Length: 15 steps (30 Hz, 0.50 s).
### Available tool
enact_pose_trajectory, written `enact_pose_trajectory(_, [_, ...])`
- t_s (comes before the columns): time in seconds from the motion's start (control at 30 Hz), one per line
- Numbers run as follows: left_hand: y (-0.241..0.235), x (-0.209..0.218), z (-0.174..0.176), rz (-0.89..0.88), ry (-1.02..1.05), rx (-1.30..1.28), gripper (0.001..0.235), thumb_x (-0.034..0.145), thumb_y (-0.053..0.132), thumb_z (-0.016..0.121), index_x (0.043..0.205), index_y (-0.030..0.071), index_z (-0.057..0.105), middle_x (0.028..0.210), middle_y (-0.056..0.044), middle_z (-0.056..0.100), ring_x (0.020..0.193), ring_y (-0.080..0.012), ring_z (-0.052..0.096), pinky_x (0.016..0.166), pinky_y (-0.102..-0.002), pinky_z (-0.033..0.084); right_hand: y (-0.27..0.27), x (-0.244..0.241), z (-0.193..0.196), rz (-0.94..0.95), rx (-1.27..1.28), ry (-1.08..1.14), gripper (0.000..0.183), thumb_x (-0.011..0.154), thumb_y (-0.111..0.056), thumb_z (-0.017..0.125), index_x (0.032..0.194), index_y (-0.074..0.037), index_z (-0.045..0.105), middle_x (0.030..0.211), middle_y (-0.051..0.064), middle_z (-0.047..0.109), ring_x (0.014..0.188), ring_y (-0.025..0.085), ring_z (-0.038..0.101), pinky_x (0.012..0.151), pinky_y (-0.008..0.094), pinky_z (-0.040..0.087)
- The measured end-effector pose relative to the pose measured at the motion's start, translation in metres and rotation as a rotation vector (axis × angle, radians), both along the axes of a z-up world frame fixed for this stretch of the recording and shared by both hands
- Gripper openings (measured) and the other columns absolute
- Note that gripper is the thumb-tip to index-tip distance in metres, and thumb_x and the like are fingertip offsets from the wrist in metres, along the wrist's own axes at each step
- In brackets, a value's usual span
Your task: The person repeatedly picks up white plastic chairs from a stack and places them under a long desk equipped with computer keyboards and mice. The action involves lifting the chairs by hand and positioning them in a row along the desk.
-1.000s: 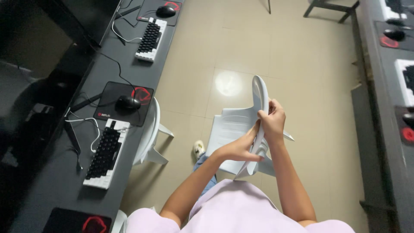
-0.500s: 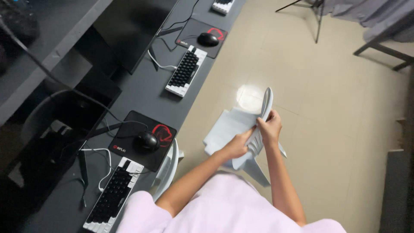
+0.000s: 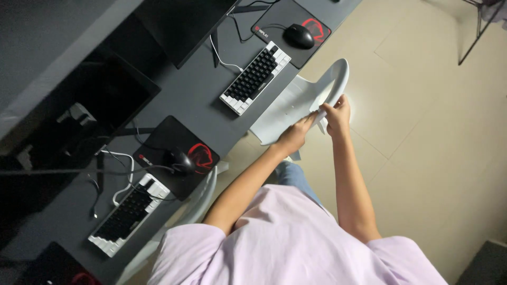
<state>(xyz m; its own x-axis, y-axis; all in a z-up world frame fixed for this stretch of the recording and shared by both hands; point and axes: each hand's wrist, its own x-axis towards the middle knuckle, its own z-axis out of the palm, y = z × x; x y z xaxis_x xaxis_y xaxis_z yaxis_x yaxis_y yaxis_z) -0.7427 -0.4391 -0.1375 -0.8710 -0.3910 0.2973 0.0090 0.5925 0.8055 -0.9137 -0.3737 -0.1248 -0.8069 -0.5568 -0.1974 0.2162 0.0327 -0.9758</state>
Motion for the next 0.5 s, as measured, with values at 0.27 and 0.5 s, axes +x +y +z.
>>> enact_pose_trajectory(0.27, [-0.003,-0.075,-0.065,0.159,-0.205,-0.068,0.073,0.081,-0.014,0.048,0.153,0.001,0.042,0.152,-0.022,0.050,0.137,-0.0396,0.051,0.110,-0.045,0.046,-0.021,-0.074,-0.056,0.167,-0.147,-0.252,0.044,0.086,0.014,0.060,0.126,-0.004,0.055,0.109,0.011,0.069,0.093,0.019,0.071,0.077,0.030,0.061])
enact_pose_trajectory(0.5, [0.001,-0.108,-0.073,0.113,-0.327,0.006,0.072,0.087,-0.013,0.046,0.156,0.006,0.038,0.157,-0.019,0.047,0.138,-0.0348,0.052,0.109,-0.043,0.048,-0.010,-0.118,-0.095,0.237,-0.172,-0.362,0.046,0.089,0.012,0.057,0.130,-0.007,0.052,0.110,0.008,0.067,0.096,0.017,0.069,0.081,0.031,0.060])
